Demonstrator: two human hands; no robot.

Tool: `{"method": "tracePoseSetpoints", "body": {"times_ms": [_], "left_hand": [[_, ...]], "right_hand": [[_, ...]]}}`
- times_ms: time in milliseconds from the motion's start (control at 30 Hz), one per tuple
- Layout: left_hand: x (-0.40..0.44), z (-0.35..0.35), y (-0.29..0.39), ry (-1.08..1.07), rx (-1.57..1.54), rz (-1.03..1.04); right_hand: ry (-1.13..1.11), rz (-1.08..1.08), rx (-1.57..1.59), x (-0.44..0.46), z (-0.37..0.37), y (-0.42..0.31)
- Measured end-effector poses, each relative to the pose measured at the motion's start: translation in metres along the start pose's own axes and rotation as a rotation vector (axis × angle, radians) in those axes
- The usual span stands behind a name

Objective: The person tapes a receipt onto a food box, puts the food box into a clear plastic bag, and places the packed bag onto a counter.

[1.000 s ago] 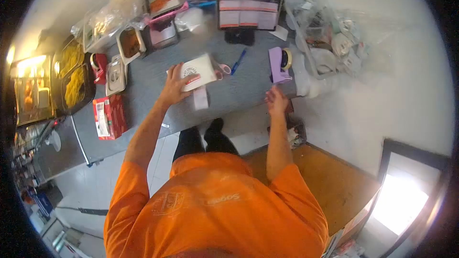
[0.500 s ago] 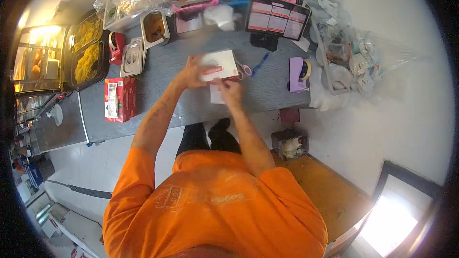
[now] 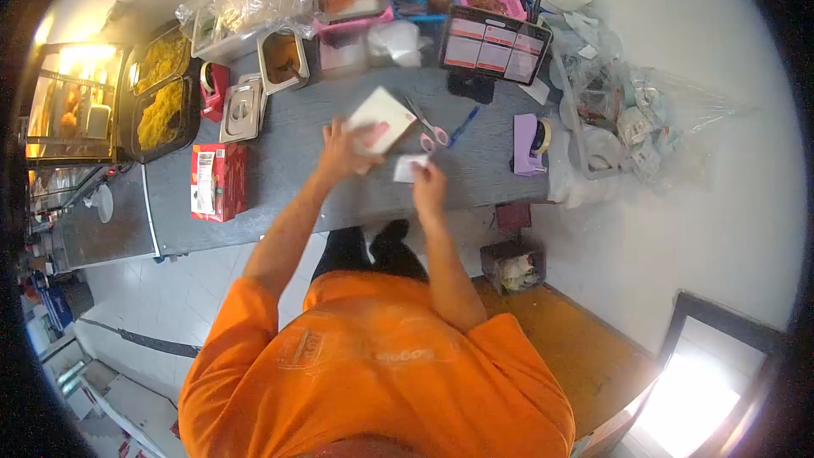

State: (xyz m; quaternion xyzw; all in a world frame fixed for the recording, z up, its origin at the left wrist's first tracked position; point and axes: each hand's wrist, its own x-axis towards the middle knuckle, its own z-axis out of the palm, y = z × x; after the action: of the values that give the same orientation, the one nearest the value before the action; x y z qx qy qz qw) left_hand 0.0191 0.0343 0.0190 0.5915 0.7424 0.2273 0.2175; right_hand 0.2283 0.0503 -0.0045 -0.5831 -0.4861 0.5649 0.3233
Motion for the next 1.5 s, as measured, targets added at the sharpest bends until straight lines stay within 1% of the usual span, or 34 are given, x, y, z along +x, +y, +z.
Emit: {"method": "tracePoseSetpoints", "body": {"times_ms": [33,100,133,167,200,233,267,300,333,367,433,467,533,567,633,667,700,733,767,833,900,933,1000,1033,1100,1133,1200,1233,1267,1300,1333,1400,1433,1500], "left_hand": [[-0.017,0.002,0.006,-0.002,0.005,0.004],[-0.057,0.008,0.017,0.084,-0.011,-0.067],[-0.072,0.019,0.017,0.079,-0.013,-0.064],[-0.086,0.037,0.012,0.124,-0.168,-0.126],[-0.093,0.046,0.009,0.171,-0.321,-0.188],[-0.096,0.045,0.013,0.174,-0.318,-0.188],[-0.098,0.046,0.018,0.346,-0.529,-0.251],[-0.099,0.045,0.022,0.522,-0.741,-0.312],[-0.097,0.04,0.024,0.547,-0.553,-0.254],[-0.095,0.034,0.025,0.554,-0.55,-0.257],[-0.096,0.015,0.038,0.261,0.101,-0.076],[-0.096,0.015,0.038,0.262,0.098,-0.077],[-0.093,0.013,0.038,0.226,0.157,-0.054],[-0.091,0.013,0.039,0.23,0.153,-0.05],[-0.092,0.009,0.041,0.205,0.187,-0.056],[-0.094,0.01,0.039,0.203,0.185,-0.054],[-0.094,0.013,0.036,0.2,0.262,-0.048],[-0.09,0.017,0.038,0.197,0.331,-0.031],[-0.089,0.019,0.039,0.193,0.311,-0.004],[-0.09,0.02,0.035,0.168,0.357,-0.043],[-0.09,0.022,0.033,0.169,0.39,-0.02],[-0.089,0.022,0.033,0.182,0.44,-0.022],[-0.09,0.02,0.035,0.165,0.438,-0.026],[-0.091,0.02,0.036,0.149,0.432,-0.033],[-0.093,0.019,0.037,0.142,0.451,-0.047],[-0.094,0.019,0.038,0.14,0.465,-0.06],[-0.096,0.021,0.037,0.137,0.437,-0.063],[-0.094,0.022,0.036,0.143,0.404,-0.067],[-0.092,0.023,0.035,0.147,0.406,-0.073],[-0.092,0.023,0.035,0.141,0.396,-0.074],[-0.094,0.023,0.034,0.131,0.387,-0.078],[-0.095,0.023,0.034,0.142,0.406,-0.077],[-0.096,0.021,0.033,0.164,0.417,-0.053],[-0.092,0.023,0.028,0.194,0.426,-0.067]], "right_hand": [[0.002,0.0,0.006,0.001,-0.002,-0.01],[-0.122,0.139,0.513,0.001,-0.007,-0.028],[-0.289,0.15,0.565,-0.002,-0.006,-0.042],[-0.287,0.15,0.564,0.002,0.001,-0.035],[-0.294,-0.004,0.221,0.007,0.01,-0.023],[-0.296,-0.157,-0.122,0.007,0.02,-0.025],[-0.3,-0.159,-0.121,0.003,0.028,-0.025],[-0.208,-0.175,-0.367,-0.006,0.035,-0.043],[-0.113,-0.191,-0.612,-0.011,0.04,-0.053],[-0.12,-0.195,-0.612,-0.01,0.043,-0.051],[-0.119,-0.172,-0.7,-0.012,0.045,-0.046],[-0.118,-0.174,-0.704,-0.014,0.042,-0.045],[-0.064,-0.233,-0.838,-0.023,0.032,-0.056],[-0.059,-0.237,-0.842,-0.023,0.024,-0.054],[0.048,-0.384,-0.64,-0.022,-0.004,-0.048],[0.14,-0.357,-0.534,-0.021,-0.021,-0.05],[0.236,-0.33,-0.431,-0.019,-0.043,-0.054],[0.403,-0.431,-0.429,-0.006,-0.074,-0.046],[0.578,-0.531,-0.431,0.009,-0.111,-0.032],[0.837,-0.62,-0.425,0.038,-0.185,-0.012],[1.018,-0.456,-0.689,0.06,-0.234,-0.005],[1.025,-0.452,-0.69,0.064,-0.246,-0.015],[0.38,0.202,-0.096,0.07,-0.264,-0.031],[0.378,0.207,-0.094,0.076,-0.269,-0.026],[0.071,0.23,0.222,0.084,-0.272,-0.015],[0.068,0.232,0.226,0.084,-0.271,-0.009],[0.147,0.014,0.445,0.08,-0.265,0.002],[0.144,0.012,0.448,0.081,-0.268,0.02],[0.16,-0.114,0.469,0.085,-0.276,0.049],[0.172,-0.236,0.489,0.082,-0.272,0.055],[0.159,-0.226,0.489,0.083,-0.27,0.057],[0.606,-0.173,-0.813,0.076,-0.264,0.056],[0.592,-0.178,-0.813,0.067,-0.252,0.049],[0.432,0.155,-0.124,0.061,-0.21,0.026]]}}
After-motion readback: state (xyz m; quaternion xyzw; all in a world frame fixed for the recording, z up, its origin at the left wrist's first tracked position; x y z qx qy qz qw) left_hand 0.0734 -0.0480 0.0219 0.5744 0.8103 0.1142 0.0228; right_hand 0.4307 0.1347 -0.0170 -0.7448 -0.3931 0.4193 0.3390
